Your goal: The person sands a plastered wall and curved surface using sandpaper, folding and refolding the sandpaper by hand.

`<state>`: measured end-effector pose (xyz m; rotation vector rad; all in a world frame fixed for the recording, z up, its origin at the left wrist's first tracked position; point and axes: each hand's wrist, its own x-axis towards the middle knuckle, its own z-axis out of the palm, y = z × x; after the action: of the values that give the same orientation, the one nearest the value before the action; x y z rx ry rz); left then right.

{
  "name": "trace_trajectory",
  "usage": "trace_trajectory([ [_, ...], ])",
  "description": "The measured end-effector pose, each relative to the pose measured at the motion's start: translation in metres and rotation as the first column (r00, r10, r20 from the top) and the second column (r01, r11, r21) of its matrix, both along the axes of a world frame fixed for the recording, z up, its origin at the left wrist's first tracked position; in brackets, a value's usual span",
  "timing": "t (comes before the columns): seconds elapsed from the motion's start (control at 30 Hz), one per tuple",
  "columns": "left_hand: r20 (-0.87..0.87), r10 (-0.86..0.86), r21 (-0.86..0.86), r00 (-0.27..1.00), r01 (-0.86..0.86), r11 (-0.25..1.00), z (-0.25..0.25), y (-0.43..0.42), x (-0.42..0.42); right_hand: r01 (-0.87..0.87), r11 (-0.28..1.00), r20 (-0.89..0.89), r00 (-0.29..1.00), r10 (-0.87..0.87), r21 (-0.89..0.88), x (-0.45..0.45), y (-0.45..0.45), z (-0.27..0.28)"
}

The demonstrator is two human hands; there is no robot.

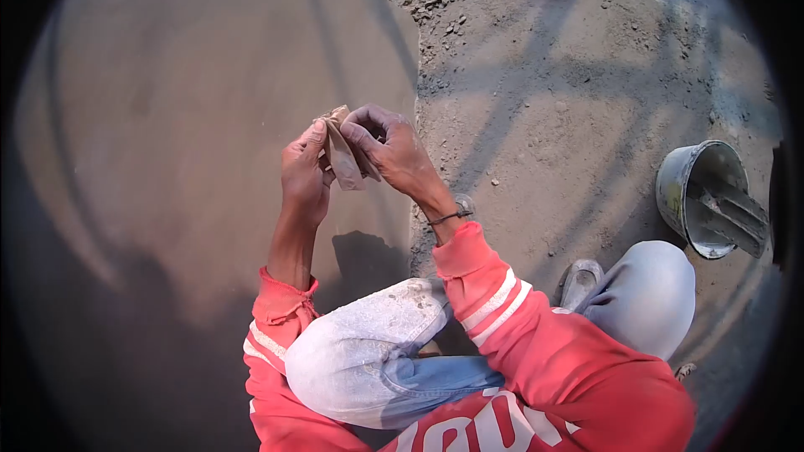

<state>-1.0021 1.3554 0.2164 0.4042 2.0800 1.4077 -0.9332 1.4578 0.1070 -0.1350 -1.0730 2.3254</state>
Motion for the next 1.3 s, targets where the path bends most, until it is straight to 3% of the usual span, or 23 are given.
trace_trajectory([
  [0.1,0.194,-0.063,0.175,0.979,0.029,0.984,-0.056,0.016,-0.01,-0.022,0.989,0.173,0.985,-0.004,0.145,0.014,0.034,-0.032],
  [0.2,0.338,-0.061,0.309,0.939,-0.05,0.95,-0.106,0.042,-0.002,0.03,0.944,0.26,0.958,-0.121,0.329,0.027,0.064,-0.064],
  [0.3,0.5,-0.115,0.344,0.858,-0.074,0.936,-0.14,0.059,-0.004,0.044,0.907,0.283,0.943,-0.176,0.419,0.045,0.087,-0.084],
  [0.4,0.558,-0.193,0.392,0.807,-0.052,0.918,-0.175,0.082,-0.008,-0.018,0.883,0.417,0.886,-0.203,0.468,0.06,0.102,-0.08],
  [0.53,0.584,-0.261,0.471,0.769,-0.059,0.88,-0.213,0.125,-0.006,0.148,0.737,0.382,0.779,-0.498,0.66,0.059,0.12,-0.099],
  [0.57,0.611,-0.231,0.471,0.757,-0.113,0.875,-0.22,0.135,-0.004,0.228,0.798,0.427,0.746,-0.512,0.558,0.059,0.122,-0.096],
  [0.63,0.609,-0.216,0.502,0.763,-0.16,0.85,-0.224,0.149,0.001,0.314,0.759,0.441,0.662,-0.606,0.571,0.057,0.126,-0.083],
  [0.67,0.615,-0.207,0.51,0.761,-0.184,0.84,-0.225,0.156,0.005,0.287,0.649,0.383,0.617,-0.688,0.704,0.056,0.127,-0.083],
  [0.73,0.513,-0.13,0.523,0.848,-0.189,0.831,-0.227,0.163,0.008,0.201,0.57,0.401,0.529,-0.747,0.797,0.046,0.12,-0.071],
  [0.8,0.36,-0.123,0.597,0.925,-0.127,0.792,-0.235,0.166,-0.005,0.204,0.37,0.216,0.53,-0.82,0.907,0.025,0.112,-0.076],
  [0.87,0.369,-0.085,0.626,0.925,-0.181,0.758,-0.233,0.163,-0.026,0.198,0.259,0.127,0.506,-0.853,0.945,-0.002,0.102,-0.079],
  [1.0,0.404,-0.006,0.537,0.915,-0.232,0.811,-0.237,0.149,-0.071,0.165,0.215,0.101,0.518,-0.849,0.963,-0.043,0.086,-0.099],
  [1.17,0.28,0.059,0.456,0.958,-0.187,0.87,-0.226,0.13,-0.091,0.129,0.129,0.045,0.51,-0.859,0.983,-0.062,0.071,-0.112],
  [1.3,0.148,-0.008,0.426,0.989,-0.056,0.903,-0.228,0.105,-0.105,0.223,0.317,0.115,0.622,-0.774,0.922,-0.082,0.064,-0.139],
])
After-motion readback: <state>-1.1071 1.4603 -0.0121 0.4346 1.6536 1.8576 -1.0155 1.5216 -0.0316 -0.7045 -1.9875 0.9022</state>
